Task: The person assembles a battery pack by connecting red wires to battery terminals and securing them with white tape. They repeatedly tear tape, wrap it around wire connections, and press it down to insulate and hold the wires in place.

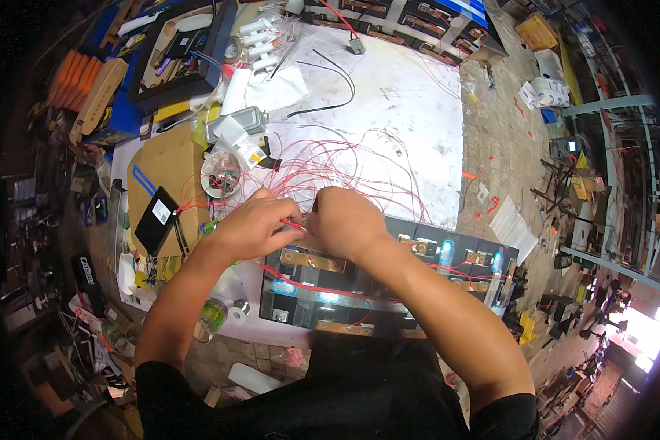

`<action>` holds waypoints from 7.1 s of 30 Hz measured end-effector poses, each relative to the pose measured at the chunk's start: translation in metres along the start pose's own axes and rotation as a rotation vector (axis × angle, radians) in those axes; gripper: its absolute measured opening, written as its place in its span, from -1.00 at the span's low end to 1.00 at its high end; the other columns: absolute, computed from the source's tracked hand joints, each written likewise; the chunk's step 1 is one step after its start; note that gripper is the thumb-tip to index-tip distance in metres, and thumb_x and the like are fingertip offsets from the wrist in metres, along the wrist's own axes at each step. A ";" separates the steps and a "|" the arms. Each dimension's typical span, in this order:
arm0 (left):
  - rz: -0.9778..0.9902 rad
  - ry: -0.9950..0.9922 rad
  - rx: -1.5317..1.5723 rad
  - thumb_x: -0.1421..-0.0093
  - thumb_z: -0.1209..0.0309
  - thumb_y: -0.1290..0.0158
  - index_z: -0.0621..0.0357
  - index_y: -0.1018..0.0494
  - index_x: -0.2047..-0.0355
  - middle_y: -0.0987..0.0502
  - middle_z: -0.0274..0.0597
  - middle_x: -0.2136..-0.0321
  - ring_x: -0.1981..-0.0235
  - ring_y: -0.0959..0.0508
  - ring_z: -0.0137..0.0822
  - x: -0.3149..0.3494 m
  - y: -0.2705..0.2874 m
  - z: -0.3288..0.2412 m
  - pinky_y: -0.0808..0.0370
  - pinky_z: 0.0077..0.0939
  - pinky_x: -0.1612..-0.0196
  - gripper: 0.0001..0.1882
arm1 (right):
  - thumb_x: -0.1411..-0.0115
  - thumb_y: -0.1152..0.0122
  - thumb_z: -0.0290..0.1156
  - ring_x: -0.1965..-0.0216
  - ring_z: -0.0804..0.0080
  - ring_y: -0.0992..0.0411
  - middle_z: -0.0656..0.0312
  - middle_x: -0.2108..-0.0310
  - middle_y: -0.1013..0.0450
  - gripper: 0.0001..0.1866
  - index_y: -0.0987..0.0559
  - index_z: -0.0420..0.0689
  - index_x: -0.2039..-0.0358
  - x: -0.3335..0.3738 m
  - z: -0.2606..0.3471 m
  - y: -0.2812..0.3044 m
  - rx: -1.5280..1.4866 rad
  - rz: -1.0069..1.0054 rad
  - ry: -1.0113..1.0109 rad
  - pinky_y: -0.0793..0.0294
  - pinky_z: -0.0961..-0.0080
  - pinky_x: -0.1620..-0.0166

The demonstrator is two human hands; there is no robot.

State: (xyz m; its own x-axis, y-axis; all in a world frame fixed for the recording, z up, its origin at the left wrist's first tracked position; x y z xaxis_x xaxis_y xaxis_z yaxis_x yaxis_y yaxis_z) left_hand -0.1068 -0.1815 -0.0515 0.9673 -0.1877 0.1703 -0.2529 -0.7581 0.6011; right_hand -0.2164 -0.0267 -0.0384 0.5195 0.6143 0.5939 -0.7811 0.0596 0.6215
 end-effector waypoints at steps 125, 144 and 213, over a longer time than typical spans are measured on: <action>0.186 0.312 0.565 -0.50 0.31 -0.19 0.22 -0.55 0.10 -0.60 -0.38 0.30 0.25 -0.50 -0.56 0.001 -0.017 0.027 -0.51 -0.48 0.16 -0.79 | -0.31 -0.34 -0.29 0.49 -0.05 -0.63 0.01 0.48 -0.64 -0.81 -0.74 -0.12 0.22 0.054 0.012 -0.037 0.120 -0.383 0.252 -0.61 0.04 0.38; 0.347 0.371 0.589 -0.40 0.19 -0.19 0.18 -0.68 0.33 -0.50 -0.49 0.55 0.51 -0.40 -0.62 -0.012 -0.014 0.029 -0.32 -0.50 0.45 -0.69 | -0.35 -0.28 -0.29 0.38 -0.07 -0.68 -0.03 0.49 -0.65 -0.75 -0.70 -0.23 0.15 0.033 -0.005 -0.030 -0.372 -0.045 0.088 -0.63 0.14 0.20; -1.047 0.296 0.219 -0.40 0.57 -0.16 0.29 -0.57 0.04 -0.60 -0.19 0.06 0.04 -0.56 -0.34 0.131 -0.052 -0.035 -0.48 -0.40 -0.15 -0.85 | -0.27 -0.37 -0.46 0.38 0.17 -0.70 0.12 0.34 -0.70 -0.90 -0.75 -0.15 0.22 0.272 -0.133 0.026 -0.292 -0.234 0.456 -0.68 0.34 0.31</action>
State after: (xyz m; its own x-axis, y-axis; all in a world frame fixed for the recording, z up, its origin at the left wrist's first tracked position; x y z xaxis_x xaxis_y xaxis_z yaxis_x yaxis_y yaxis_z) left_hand 0.0324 -0.1446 -0.0330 0.6521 0.7444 -0.1437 0.7236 -0.5545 0.4110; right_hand -0.1413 0.2459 0.0711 0.5385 0.8312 0.1386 -0.7606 0.4086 0.5046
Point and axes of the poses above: each hand's wrist, its own x-axis away from the middle knuckle, its own y-axis out of the back of the hand, z = x × y, the point moved 4 cm from there along -x, towards the middle knuckle
